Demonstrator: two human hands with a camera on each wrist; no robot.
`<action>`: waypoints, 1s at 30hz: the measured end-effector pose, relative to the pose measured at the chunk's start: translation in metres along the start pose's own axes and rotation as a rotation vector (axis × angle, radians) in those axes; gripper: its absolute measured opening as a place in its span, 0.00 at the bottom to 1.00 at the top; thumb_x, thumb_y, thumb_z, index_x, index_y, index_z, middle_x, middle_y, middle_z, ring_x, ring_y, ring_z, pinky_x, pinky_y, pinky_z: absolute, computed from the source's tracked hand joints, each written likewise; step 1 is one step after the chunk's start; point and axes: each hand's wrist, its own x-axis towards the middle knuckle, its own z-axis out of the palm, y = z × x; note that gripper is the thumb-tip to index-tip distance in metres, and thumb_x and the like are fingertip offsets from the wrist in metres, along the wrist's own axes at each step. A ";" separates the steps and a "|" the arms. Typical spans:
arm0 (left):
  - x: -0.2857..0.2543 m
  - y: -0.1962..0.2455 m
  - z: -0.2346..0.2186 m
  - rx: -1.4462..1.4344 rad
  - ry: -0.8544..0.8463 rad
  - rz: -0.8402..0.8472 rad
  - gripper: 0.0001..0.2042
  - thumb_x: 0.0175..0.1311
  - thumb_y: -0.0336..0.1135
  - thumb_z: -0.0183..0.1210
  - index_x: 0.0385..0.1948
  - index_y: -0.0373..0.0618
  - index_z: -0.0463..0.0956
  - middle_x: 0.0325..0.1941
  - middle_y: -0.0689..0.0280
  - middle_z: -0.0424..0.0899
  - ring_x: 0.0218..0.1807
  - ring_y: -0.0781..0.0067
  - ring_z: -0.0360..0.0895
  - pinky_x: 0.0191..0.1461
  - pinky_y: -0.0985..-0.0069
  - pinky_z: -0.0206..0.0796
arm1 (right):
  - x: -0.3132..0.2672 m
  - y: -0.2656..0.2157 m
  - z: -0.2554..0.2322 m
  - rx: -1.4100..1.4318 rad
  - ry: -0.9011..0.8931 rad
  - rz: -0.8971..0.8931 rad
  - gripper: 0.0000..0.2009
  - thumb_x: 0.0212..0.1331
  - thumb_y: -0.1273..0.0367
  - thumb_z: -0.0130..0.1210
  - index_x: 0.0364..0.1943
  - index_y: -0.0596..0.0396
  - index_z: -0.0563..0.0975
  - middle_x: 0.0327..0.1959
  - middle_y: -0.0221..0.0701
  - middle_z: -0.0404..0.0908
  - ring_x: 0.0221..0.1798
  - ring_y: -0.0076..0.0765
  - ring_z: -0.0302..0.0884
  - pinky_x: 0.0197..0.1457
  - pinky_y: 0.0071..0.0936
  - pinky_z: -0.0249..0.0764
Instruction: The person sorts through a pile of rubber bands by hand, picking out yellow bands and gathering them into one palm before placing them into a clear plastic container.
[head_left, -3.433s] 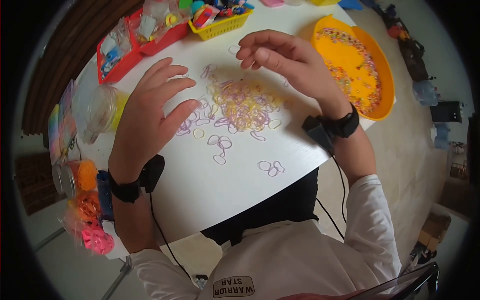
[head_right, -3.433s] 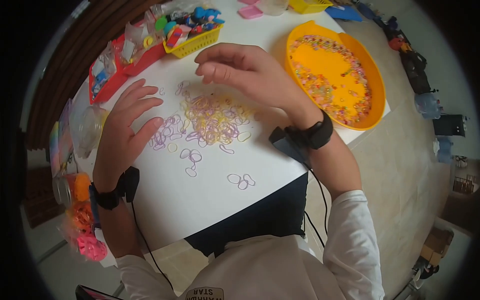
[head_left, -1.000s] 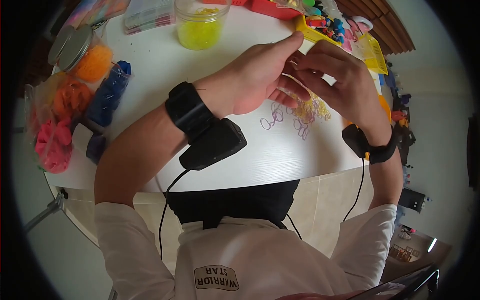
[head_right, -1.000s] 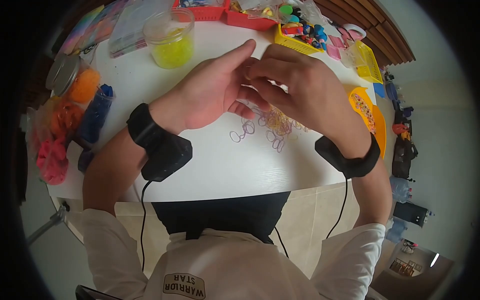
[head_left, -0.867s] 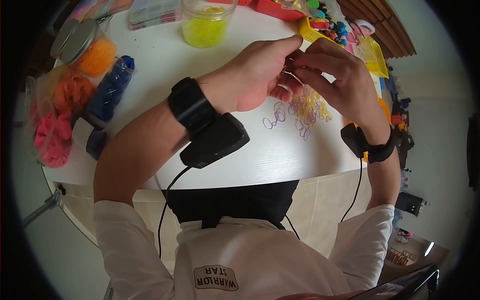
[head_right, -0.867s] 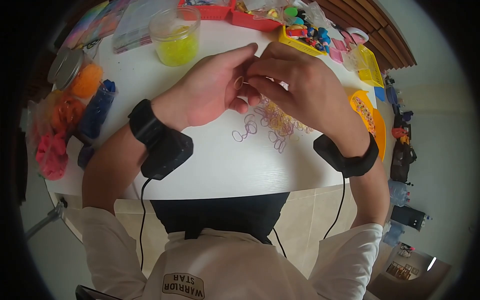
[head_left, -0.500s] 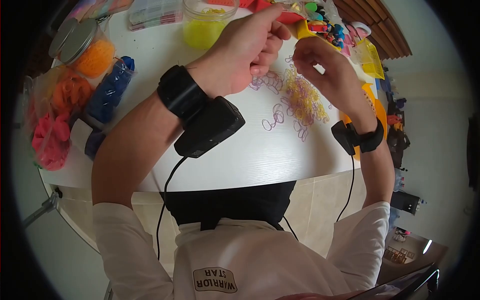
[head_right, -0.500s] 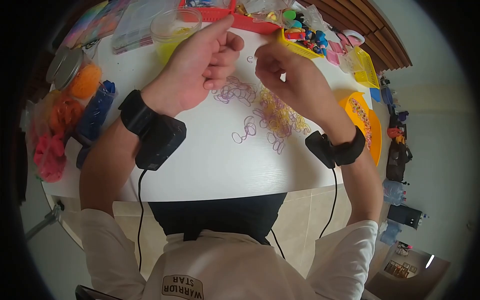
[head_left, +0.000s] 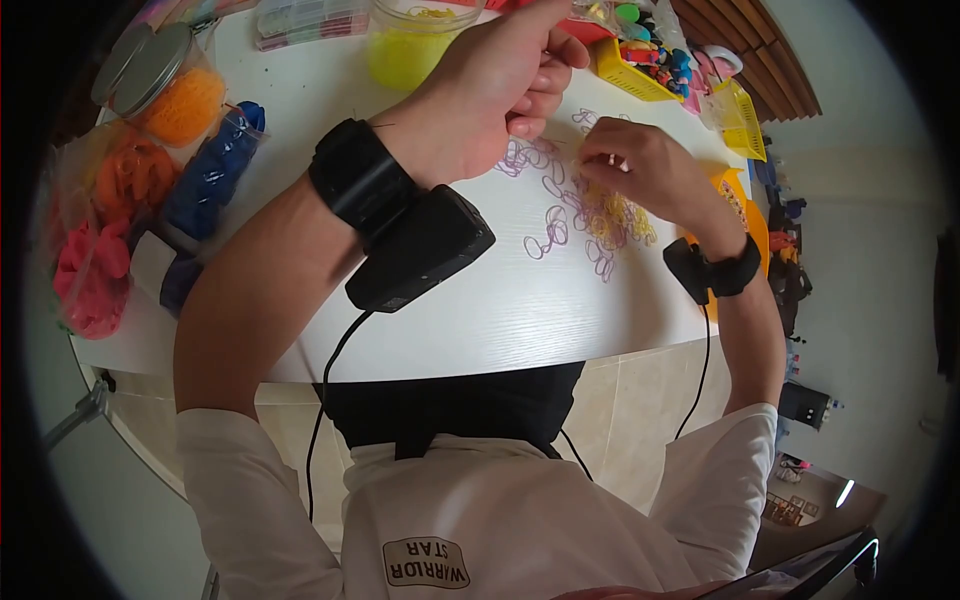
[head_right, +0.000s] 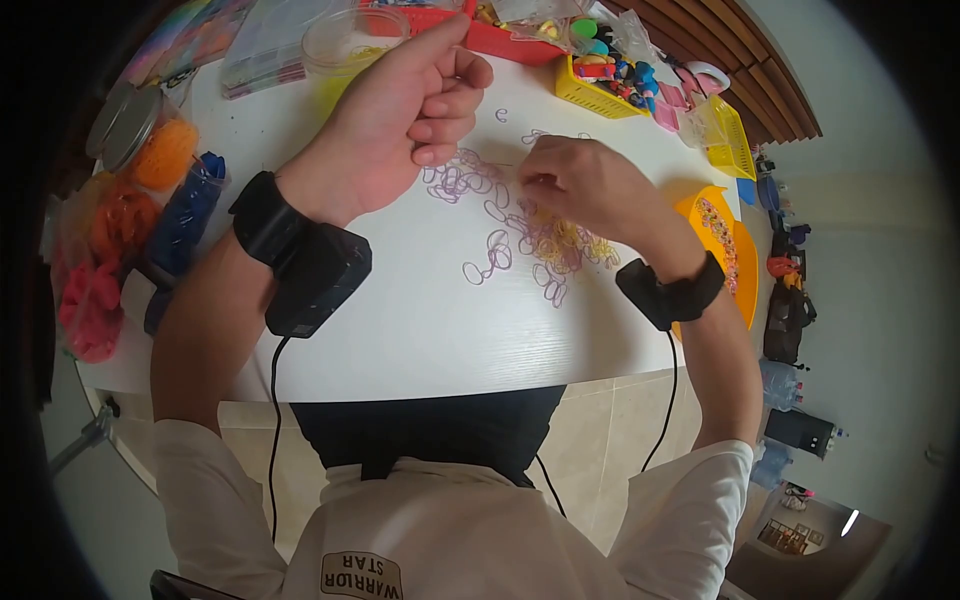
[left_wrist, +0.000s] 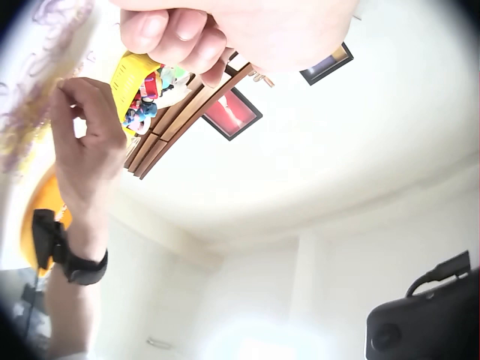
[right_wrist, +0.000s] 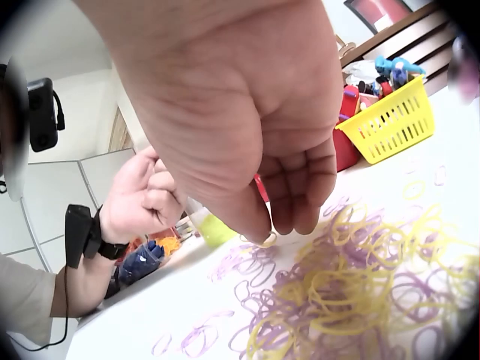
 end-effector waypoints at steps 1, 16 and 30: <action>0.001 -0.004 -0.001 -0.003 0.013 -0.009 0.19 0.72 0.54 0.47 0.31 0.47 0.71 0.17 0.80 0.55 0.17 0.88 0.48 0.20 0.85 0.43 | -0.002 0.001 -0.003 0.022 0.015 0.029 0.06 0.56 0.71 0.57 0.37 0.56 0.80 0.33 0.35 0.81 0.35 0.42 0.79 0.41 0.32 0.75; -0.001 -0.037 0.011 -0.024 -0.174 -0.344 0.20 0.74 0.56 0.40 0.39 0.47 0.70 0.31 0.68 0.74 0.23 0.81 0.64 0.23 0.82 0.53 | -0.009 -0.030 -0.026 0.216 0.252 -0.027 0.09 0.60 0.71 0.60 0.42 0.58 0.82 0.34 0.32 0.84 0.35 0.26 0.81 0.42 0.24 0.75; -0.003 0.016 0.011 -0.037 -0.084 -0.162 0.22 0.75 0.56 0.40 0.23 0.52 0.64 0.15 0.78 0.51 0.14 0.87 0.45 0.16 0.84 0.39 | 0.003 0.045 0.004 0.018 0.071 0.004 0.10 0.56 0.73 0.56 0.42 0.52 0.81 0.40 0.37 0.80 0.42 0.45 0.79 0.48 0.35 0.74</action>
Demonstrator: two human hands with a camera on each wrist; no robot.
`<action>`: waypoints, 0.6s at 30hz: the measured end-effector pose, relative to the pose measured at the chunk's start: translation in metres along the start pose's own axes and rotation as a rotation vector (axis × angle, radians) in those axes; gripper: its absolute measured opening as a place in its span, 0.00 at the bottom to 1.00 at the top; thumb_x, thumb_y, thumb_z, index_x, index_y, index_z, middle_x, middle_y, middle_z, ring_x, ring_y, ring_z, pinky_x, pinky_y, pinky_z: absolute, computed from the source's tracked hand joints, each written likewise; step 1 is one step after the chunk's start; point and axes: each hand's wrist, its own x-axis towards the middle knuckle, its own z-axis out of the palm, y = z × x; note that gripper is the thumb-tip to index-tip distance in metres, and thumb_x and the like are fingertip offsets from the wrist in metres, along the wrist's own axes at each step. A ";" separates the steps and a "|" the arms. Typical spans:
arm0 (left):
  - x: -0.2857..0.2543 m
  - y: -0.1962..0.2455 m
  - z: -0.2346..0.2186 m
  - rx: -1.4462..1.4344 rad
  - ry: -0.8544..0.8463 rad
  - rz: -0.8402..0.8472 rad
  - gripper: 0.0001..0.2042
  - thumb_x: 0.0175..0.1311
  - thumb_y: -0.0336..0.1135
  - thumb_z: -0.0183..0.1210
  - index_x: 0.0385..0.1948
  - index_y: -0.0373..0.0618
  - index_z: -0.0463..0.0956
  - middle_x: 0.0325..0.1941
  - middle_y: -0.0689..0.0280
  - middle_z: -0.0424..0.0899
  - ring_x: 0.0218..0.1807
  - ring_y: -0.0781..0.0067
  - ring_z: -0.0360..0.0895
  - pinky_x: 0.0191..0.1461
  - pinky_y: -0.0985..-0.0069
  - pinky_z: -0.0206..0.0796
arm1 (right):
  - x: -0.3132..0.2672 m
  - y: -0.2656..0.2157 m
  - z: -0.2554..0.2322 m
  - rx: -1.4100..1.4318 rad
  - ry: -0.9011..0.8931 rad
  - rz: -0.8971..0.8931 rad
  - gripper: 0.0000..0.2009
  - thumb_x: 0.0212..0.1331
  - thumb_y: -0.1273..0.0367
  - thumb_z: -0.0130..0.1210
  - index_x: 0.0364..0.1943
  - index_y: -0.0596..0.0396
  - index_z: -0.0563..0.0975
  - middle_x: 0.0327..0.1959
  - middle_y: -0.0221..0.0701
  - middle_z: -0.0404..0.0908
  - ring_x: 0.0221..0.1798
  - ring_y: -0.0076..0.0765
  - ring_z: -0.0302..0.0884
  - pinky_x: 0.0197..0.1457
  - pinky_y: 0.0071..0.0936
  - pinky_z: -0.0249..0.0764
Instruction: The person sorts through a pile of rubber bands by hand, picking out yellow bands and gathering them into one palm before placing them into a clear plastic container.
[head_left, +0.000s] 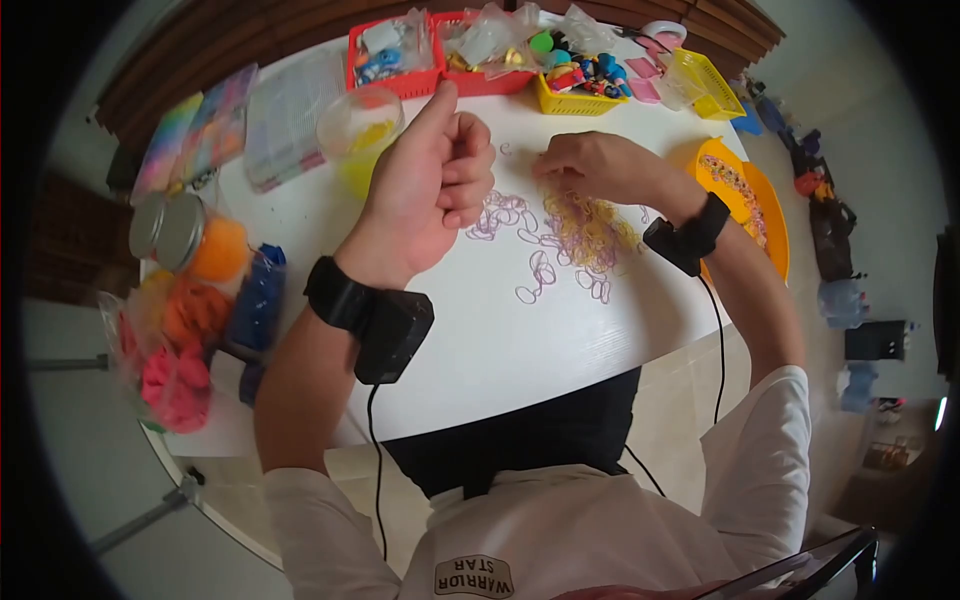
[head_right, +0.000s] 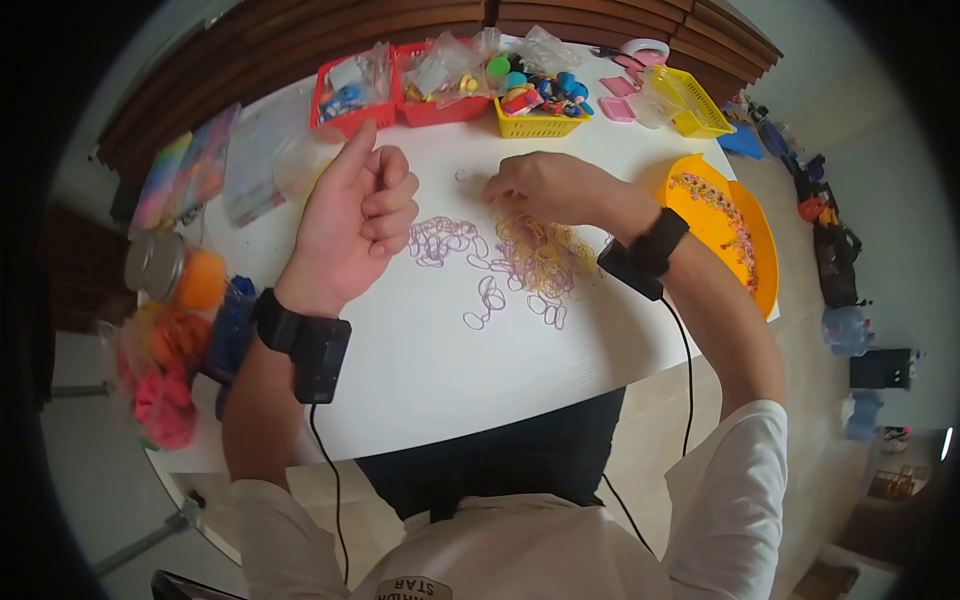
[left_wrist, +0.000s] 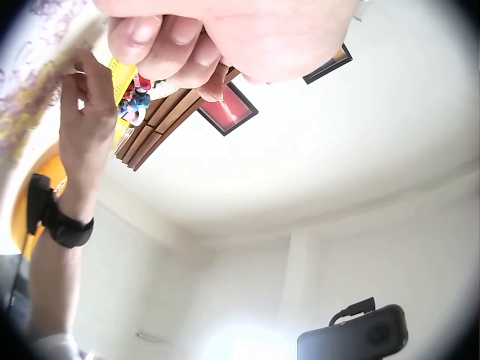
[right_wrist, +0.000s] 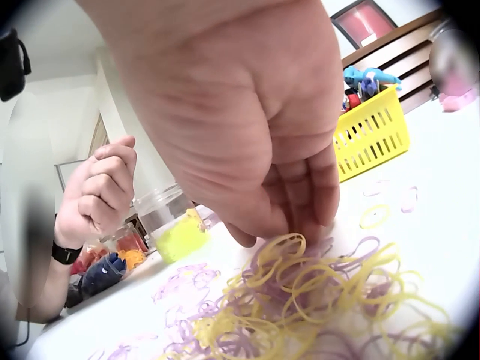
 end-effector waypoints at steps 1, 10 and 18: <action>0.001 0.000 0.001 -0.002 0.001 -0.011 0.22 0.75 0.56 0.40 0.23 0.52 0.65 0.15 0.78 0.51 0.14 0.86 0.44 0.16 0.84 0.40 | 0.000 0.002 0.002 -0.011 0.001 -0.014 0.09 0.56 0.73 0.56 0.41 0.52 0.81 0.40 0.37 0.80 0.42 0.45 0.79 0.47 0.36 0.74; 0.014 -0.027 -0.009 -0.040 0.023 -0.088 0.21 0.75 0.55 0.40 0.27 0.50 0.66 0.18 0.76 0.57 0.17 0.85 0.51 0.19 0.85 0.44 | -0.002 0.005 -0.004 0.034 -0.035 0.030 0.07 0.55 0.70 0.57 0.38 0.53 0.81 0.34 0.37 0.80 0.38 0.42 0.79 0.43 0.35 0.74; 0.019 -0.042 -0.012 -0.039 0.037 -0.132 0.19 0.75 0.54 0.41 0.30 0.49 0.67 0.21 0.74 0.62 0.19 0.84 0.54 0.22 0.84 0.48 | -0.008 -0.008 -0.024 0.122 -0.015 0.163 0.10 0.55 0.70 0.58 0.40 0.57 0.81 0.32 0.35 0.84 0.34 0.35 0.81 0.42 0.29 0.75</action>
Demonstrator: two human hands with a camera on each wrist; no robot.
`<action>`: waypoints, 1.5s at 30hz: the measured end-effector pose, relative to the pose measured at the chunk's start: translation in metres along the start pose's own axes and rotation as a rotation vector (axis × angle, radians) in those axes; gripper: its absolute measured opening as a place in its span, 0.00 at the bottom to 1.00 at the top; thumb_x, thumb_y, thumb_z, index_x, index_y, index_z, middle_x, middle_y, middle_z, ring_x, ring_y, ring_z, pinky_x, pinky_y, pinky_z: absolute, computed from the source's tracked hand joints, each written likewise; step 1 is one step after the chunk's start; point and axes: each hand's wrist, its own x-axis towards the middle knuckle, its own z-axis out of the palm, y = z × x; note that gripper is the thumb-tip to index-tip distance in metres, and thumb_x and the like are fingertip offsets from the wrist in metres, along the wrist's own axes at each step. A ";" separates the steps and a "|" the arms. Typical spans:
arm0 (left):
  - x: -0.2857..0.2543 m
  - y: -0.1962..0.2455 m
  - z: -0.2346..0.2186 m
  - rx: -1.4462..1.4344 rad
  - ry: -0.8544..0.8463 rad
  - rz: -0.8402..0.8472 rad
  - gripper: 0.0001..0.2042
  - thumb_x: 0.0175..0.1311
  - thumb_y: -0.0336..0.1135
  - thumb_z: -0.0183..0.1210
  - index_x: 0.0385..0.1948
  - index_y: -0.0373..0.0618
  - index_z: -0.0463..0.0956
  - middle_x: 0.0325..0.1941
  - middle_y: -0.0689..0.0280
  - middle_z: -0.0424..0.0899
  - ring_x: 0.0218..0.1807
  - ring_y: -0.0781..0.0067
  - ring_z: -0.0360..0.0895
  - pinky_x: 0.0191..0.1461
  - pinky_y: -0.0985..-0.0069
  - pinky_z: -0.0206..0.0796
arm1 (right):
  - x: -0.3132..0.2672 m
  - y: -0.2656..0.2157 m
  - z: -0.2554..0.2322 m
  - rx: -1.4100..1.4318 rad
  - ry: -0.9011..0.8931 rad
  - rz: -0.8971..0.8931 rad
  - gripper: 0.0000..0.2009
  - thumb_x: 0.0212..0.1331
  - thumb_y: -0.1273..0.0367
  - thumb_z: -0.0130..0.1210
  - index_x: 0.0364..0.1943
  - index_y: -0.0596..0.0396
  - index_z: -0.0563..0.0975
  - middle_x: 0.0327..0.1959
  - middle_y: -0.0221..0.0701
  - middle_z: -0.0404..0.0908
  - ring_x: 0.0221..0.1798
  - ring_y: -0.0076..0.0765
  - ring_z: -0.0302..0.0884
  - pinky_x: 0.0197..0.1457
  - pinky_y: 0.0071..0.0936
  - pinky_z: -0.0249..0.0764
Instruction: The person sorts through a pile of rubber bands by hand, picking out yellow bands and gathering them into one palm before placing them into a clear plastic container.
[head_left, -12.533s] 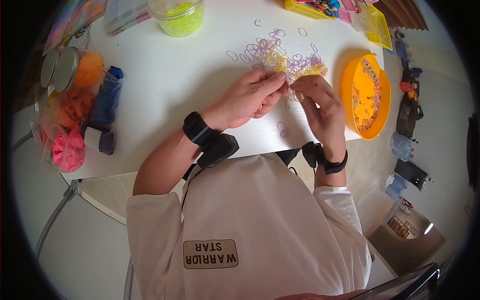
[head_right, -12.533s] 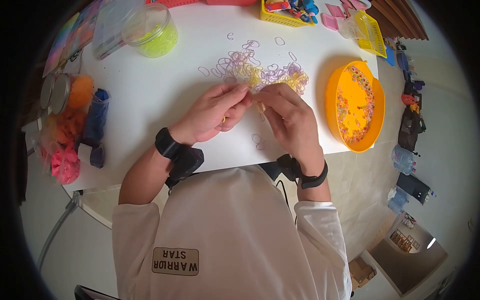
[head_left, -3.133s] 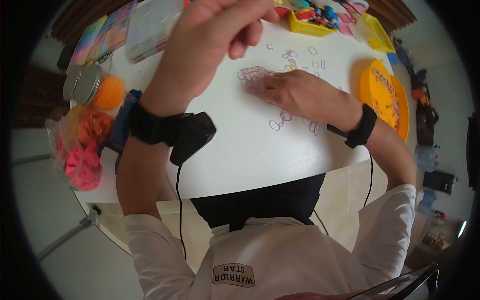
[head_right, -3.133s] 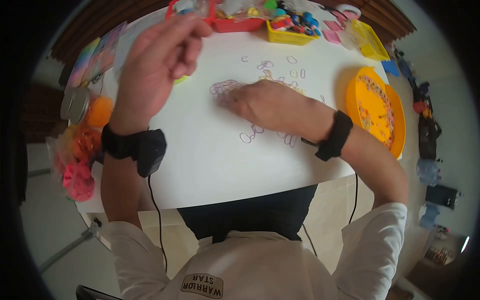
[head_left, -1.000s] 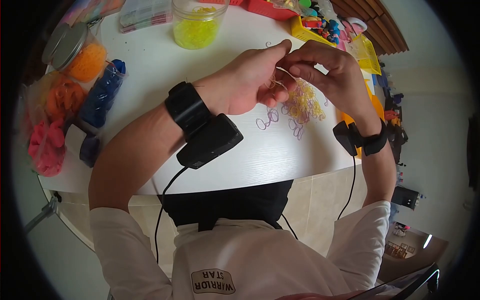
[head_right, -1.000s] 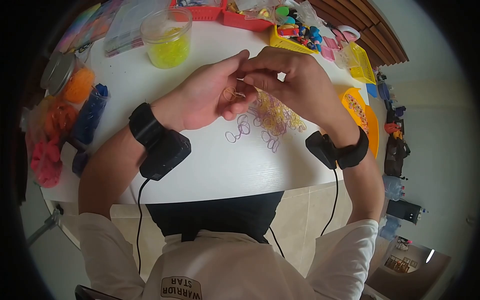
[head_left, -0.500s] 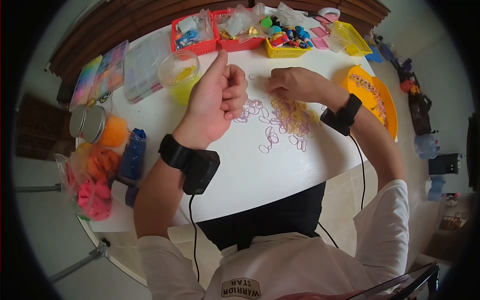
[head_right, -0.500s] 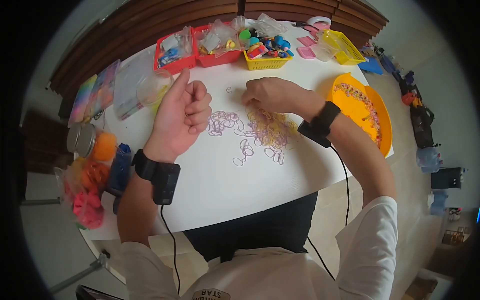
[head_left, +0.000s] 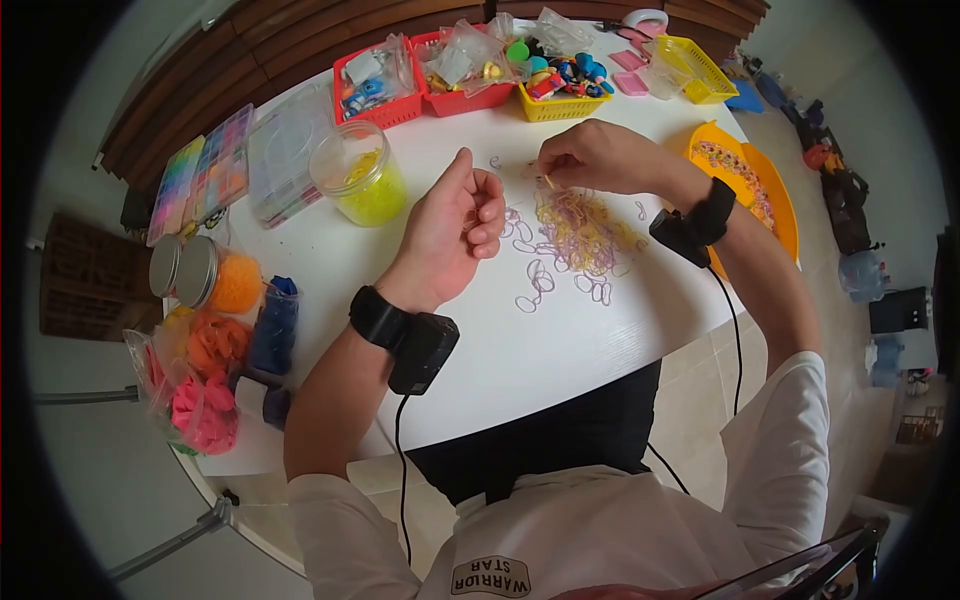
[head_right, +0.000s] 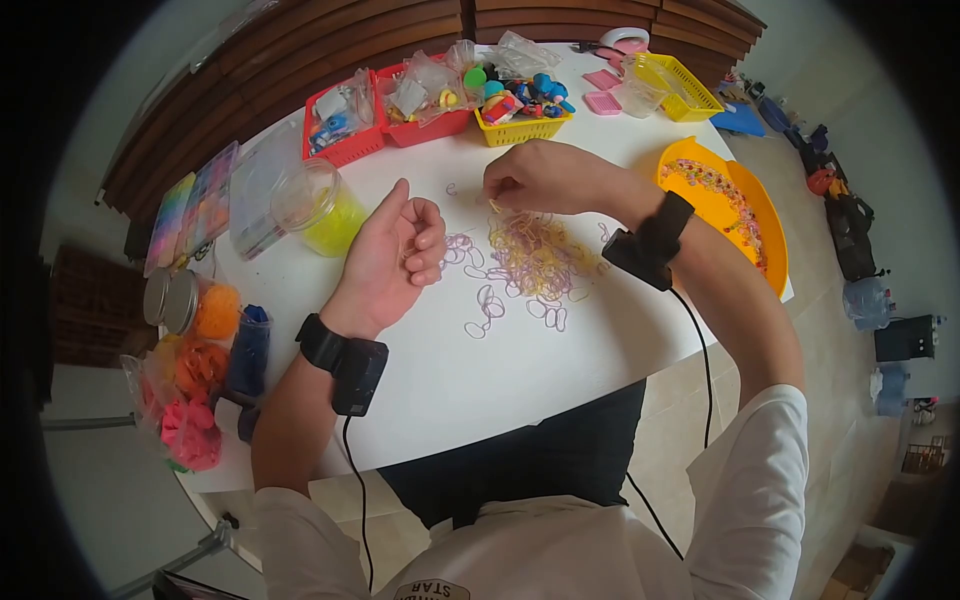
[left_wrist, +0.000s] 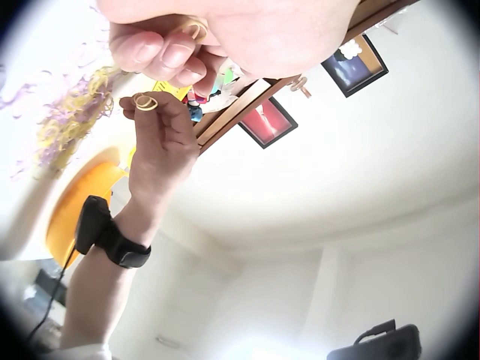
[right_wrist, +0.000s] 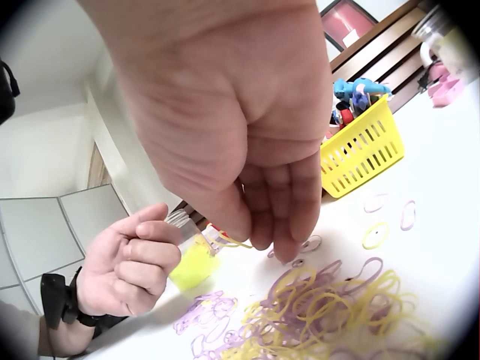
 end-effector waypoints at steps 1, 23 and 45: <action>0.000 -0.001 -0.001 0.000 0.002 0.000 0.19 0.75 0.54 0.41 0.30 0.49 0.67 0.22 0.74 0.62 0.19 0.84 0.54 0.22 0.84 0.49 | 0.000 -0.002 -0.001 0.028 -0.003 -0.005 0.09 0.55 0.70 0.58 0.40 0.56 0.81 0.32 0.34 0.84 0.33 0.34 0.81 0.42 0.28 0.75; 0.001 -0.010 -0.001 0.084 -0.120 -0.115 0.16 0.75 0.53 0.39 0.37 0.52 0.67 0.25 0.72 0.67 0.21 0.82 0.59 0.25 0.84 0.51 | -0.014 -0.058 -0.007 0.239 0.135 -0.116 0.10 0.59 0.74 0.59 0.44 0.55 0.79 0.33 0.31 0.82 0.36 0.29 0.81 0.44 0.24 0.75; -0.005 0.004 0.003 0.010 -0.093 -0.066 0.22 0.75 0.56 0.41 0.22 0.54 0.65 0.16 0.77 0.53 0.15 0.86 0.45 0.16 0.84 0.39 | -0.008 0.039 0.004 -0.325 0.040 -0.031 0.11 0.52 0.73 0.60 0.41 0.58 0.80 0.39 0.37 0.80 0.44 0.45 0.79 0.48 0.35 0.75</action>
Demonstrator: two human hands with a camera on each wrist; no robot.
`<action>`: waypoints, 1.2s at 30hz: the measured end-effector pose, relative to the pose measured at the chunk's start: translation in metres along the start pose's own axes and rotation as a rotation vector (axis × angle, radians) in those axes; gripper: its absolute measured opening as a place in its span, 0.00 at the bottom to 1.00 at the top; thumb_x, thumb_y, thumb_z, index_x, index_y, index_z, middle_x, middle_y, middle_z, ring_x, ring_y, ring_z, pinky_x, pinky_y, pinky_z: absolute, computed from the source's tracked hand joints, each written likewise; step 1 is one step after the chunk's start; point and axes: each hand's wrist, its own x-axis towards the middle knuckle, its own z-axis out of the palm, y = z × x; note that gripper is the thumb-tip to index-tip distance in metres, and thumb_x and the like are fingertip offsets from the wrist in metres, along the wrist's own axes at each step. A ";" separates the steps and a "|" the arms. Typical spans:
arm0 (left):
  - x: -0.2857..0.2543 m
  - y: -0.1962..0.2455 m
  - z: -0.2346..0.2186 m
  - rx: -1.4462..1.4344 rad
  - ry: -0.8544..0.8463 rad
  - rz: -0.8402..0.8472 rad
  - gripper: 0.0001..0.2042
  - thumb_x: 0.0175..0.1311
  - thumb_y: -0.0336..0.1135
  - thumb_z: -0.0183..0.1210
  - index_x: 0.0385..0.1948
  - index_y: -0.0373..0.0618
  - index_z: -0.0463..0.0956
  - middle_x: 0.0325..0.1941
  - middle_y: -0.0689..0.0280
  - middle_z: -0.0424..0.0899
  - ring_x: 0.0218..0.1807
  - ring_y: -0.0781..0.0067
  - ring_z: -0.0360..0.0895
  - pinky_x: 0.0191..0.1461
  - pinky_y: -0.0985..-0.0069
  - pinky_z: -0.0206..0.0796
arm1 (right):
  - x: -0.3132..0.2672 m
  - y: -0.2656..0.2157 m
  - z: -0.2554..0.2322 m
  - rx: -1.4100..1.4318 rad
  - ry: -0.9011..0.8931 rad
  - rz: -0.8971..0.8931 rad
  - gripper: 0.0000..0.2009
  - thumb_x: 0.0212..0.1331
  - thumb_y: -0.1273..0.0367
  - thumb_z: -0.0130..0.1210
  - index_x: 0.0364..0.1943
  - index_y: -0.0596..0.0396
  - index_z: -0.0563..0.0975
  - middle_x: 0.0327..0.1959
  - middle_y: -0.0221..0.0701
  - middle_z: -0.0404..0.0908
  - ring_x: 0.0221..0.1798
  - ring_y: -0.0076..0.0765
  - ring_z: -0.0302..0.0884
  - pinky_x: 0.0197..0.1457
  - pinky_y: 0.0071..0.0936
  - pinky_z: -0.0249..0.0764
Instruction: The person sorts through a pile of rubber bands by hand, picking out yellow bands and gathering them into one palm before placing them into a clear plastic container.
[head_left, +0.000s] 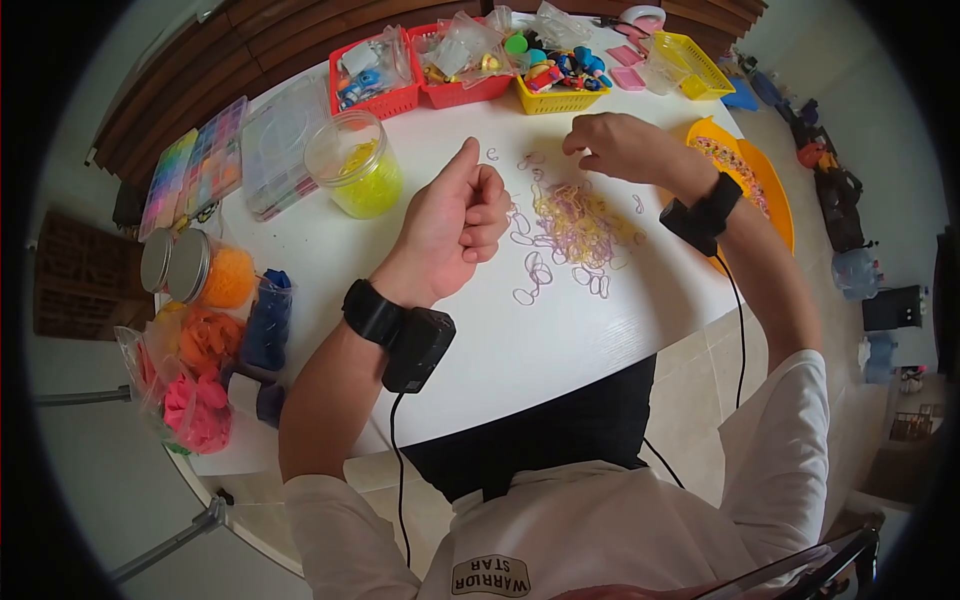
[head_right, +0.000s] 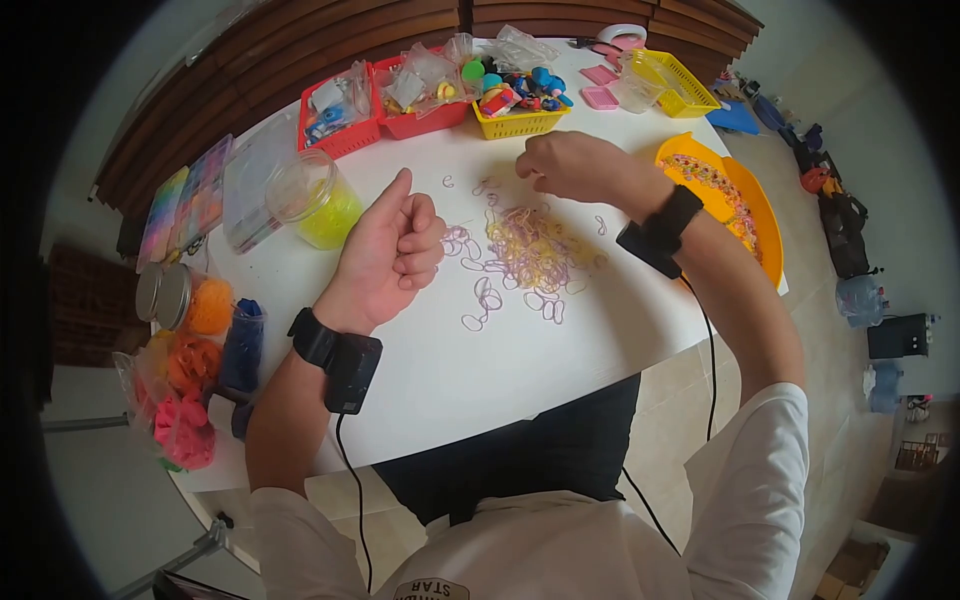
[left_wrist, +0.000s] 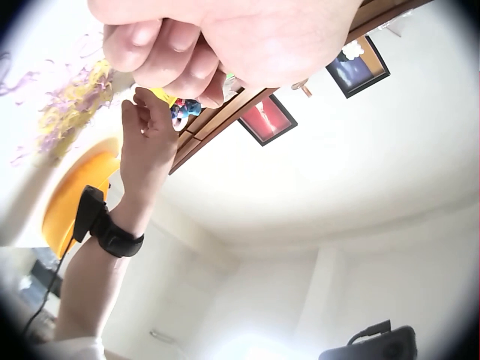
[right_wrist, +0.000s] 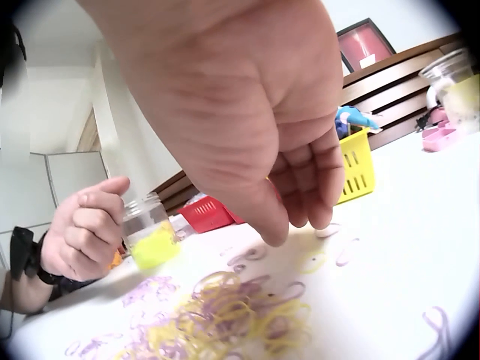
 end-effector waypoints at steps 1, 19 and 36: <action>0.001 0.000 -0.002 -0.010 -0.008 -0.002 0.22 0.75 0.56 0.41 0.22 0.53 0.65 0.16 0.77 0.53 0.15 0.86 0.46 0.16 0.84 0.39 | -0.002 0.004 0.006 -0.022 0.004 -0.021 0.08 0.55 0.72 0.57 0.38 0.58 0.79 0.38 0.37 0.80 0.43 0.46 0.79 0.47 0.37 0.74; 0.004 -0.010 0.006 0.056 0.110 0.028 0.16 0.75 0.54 0.39 0.34 0.56 0.68 0.25 0.73 0.70 0.19 0.84 0.58 0.20 0.84 0.49 | 0.020 -0.091 -0.026 0.344 0.248 -0.289 0.05 0.57 0.73 0.58 0.36 0.57 0.80 0.32 0.35 0.77 0.35 0.44 0.77 0.39 0.33 0.73; -0.020 0.038 0.004 -0.025 0.137 0.264 0.23 0.76 0.54 0.38 0.19 0.54 0.57 0.16 0.77 0.51 0.16 0.85 0.44 0.18 0.83 0.40 | 0.043 -0.073 0.028 0.267 -0.022 -0.100 0.08 0.54 0.67 0.55 0.31 0.56 0.81 0.32 0.40 0.81 0.38 0.47 0.78 0.44 0.40 0.73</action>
